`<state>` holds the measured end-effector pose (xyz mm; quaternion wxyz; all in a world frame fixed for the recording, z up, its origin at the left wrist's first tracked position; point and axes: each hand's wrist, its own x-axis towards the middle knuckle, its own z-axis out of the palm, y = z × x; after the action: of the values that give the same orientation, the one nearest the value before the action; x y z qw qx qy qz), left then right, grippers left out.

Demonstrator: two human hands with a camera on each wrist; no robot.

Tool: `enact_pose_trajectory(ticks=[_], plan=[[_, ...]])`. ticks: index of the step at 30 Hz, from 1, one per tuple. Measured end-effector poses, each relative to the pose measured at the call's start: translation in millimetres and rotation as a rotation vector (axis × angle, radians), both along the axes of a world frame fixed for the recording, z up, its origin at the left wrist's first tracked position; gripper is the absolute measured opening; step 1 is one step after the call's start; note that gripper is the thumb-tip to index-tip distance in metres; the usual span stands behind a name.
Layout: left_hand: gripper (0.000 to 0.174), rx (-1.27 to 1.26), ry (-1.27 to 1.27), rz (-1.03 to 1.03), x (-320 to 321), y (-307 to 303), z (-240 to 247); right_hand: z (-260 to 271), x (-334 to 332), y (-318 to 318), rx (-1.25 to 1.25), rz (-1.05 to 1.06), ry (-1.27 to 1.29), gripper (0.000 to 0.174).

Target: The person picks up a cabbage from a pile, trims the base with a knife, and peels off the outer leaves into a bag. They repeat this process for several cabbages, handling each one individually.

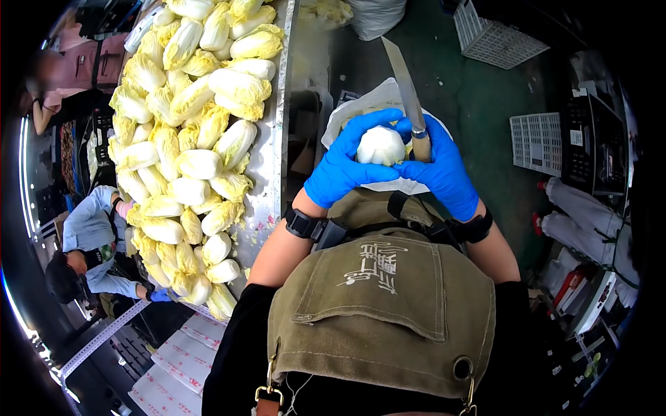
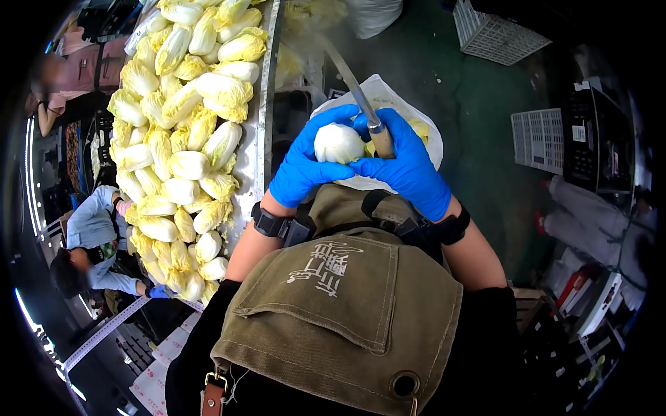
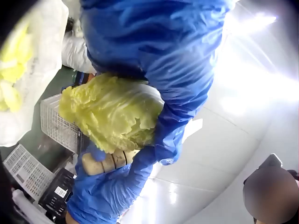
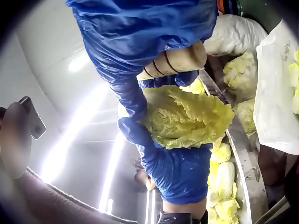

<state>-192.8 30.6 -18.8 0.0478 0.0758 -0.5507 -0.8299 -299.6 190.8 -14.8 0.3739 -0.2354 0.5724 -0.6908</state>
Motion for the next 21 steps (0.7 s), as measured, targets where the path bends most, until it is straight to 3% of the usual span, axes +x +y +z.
enact_pose_trajectory(ticks=[7, 10, 13, 16, 19, 21], plan=[[0.069, -0.054, -0.005, 0.014, 0.1, -3.2, -10.3, -7.5, -2.6, 1.4, 0.043, 0.008, 0.084, 0.063], [0.07, -0.176, -0.12, -0.006, 1.4, 2.2, -9.5, -9.2, -2.6, 1.5, 0.094, -0.003, 0.102, 0.07], [0.069, -0.125, -0.229, -0.026, 2.5, -0.6, -13.9, -15.6, -7.1, 0.7, 0.133, 0.051, 0.059, 0.073], [0.069, -0.037, -0.205, -0.055, 2.7, -6.6, -20.5, -16.0, -10.4, 0.8, 0.134, 0.11, -0.025, 0.07], [0.068, 0.422, -0.11, -0.062, -1.1, -3.9, -11.0, -7.4, -7.2, -3.5, 0.095, 0.075, -0.099, 0.066], [0.066, 0.448, -0.109, -0.006, -1.9, 0.0, -7.9, -9.6, -3.7, -4.3, 0.1, 0.036, -0.058, 0.063]])
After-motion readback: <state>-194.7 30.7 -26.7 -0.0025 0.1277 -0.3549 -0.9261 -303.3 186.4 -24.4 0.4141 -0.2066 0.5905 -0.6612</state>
